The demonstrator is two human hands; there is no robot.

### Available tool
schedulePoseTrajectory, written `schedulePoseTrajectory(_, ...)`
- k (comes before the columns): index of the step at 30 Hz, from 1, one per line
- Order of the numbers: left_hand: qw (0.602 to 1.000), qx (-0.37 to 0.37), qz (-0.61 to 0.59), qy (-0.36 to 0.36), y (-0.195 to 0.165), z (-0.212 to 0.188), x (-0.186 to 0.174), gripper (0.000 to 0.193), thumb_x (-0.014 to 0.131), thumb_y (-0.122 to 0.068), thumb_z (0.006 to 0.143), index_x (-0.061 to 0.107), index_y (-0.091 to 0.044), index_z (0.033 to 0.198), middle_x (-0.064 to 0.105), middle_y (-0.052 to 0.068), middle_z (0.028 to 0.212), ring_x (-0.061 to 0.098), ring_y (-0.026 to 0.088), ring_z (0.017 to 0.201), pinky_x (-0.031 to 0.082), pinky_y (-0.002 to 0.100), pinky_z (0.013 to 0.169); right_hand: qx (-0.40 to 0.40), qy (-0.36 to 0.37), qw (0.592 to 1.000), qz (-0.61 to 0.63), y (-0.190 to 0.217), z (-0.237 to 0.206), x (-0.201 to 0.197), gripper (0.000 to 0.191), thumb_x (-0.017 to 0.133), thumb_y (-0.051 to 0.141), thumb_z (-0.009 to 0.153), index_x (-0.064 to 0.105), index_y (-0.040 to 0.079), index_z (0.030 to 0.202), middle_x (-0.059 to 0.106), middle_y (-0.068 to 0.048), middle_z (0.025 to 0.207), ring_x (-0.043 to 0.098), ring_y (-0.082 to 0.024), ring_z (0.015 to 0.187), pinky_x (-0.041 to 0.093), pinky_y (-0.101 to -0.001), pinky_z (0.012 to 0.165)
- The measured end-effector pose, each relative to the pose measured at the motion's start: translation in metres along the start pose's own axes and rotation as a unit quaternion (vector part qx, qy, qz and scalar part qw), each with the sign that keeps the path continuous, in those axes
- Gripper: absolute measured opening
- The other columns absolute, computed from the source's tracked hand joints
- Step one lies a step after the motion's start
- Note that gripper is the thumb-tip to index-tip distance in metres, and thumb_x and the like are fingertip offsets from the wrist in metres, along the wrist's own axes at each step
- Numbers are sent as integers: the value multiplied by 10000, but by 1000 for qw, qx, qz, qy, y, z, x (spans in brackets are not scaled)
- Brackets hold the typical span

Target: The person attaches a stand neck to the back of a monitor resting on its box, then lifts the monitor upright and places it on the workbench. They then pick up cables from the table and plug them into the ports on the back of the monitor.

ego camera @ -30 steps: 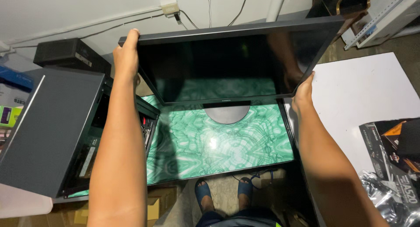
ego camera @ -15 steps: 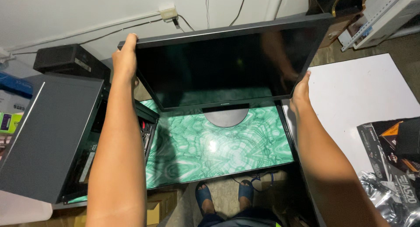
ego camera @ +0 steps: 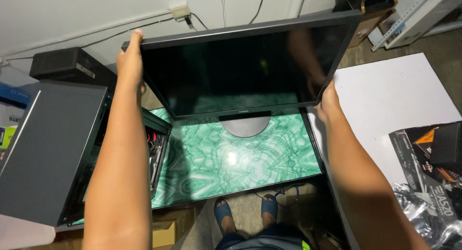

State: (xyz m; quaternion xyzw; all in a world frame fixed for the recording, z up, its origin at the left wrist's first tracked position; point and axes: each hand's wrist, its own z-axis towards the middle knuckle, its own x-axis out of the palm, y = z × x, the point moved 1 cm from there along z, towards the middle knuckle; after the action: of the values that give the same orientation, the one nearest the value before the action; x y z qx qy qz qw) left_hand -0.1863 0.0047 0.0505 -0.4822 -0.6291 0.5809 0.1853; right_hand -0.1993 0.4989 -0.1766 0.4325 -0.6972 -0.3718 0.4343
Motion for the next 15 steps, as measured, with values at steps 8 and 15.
schedulePoseTrajectory(8,997,53,-26,-44,17,31,14,786,550,-649,856,480,-59,1370,606,138,1278,606,254,1131,514,436,899,26,-26,999,29,-17,-19,-14,488,452,585,1027,585,185,1272,616,11,964,596,-150,786,519,-359,641)
schedulePoseTrajectory(15,990,131,-35,-39,8,48,39,710,608,-519,903,434,-43,1402,602,158,1358,595,292,1241,452,393,1043,-11,-26,989,145,-49,-59,-20,331,512,477,1104,527,180,1247,552,32,985,564,-136,843,564,-387,760)
